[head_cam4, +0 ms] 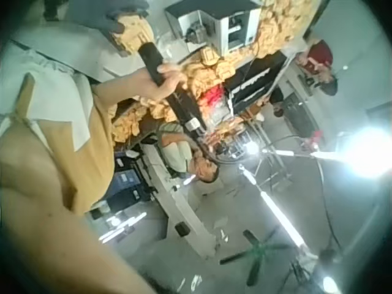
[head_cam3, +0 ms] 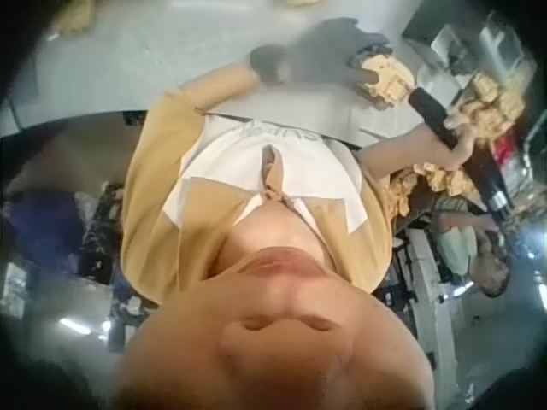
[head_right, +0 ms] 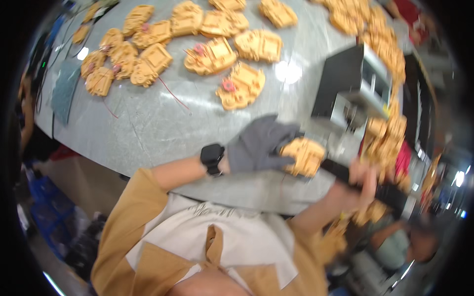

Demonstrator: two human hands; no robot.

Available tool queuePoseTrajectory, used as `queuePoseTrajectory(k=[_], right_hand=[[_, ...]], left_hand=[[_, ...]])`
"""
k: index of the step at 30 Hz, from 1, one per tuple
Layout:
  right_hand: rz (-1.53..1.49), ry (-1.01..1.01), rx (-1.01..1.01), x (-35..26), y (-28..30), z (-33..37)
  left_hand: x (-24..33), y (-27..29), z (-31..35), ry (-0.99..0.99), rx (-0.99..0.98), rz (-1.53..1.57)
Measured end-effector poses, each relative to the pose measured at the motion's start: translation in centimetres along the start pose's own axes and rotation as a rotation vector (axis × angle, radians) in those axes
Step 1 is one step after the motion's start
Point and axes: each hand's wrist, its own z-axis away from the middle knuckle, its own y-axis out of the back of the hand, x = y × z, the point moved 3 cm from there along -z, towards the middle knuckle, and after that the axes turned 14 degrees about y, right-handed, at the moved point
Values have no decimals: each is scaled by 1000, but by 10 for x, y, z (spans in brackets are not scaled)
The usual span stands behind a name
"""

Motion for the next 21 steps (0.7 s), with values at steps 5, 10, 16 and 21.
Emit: queuePoseTrajectory(k=[5,10,16,21], right_hand=[[5,234,-178,-112,-31,24],[-154,-36,-160,-124,-31,11],[178,-21,-8,-124,9,9],[249,-114,18,-106,32,19]], left_hand=[[70,-22,-6,326,-333,36],[77,-6,31,528,-176,888],[42,134,272,846,501,1525],[5,146,473,1002,1712,1370]])
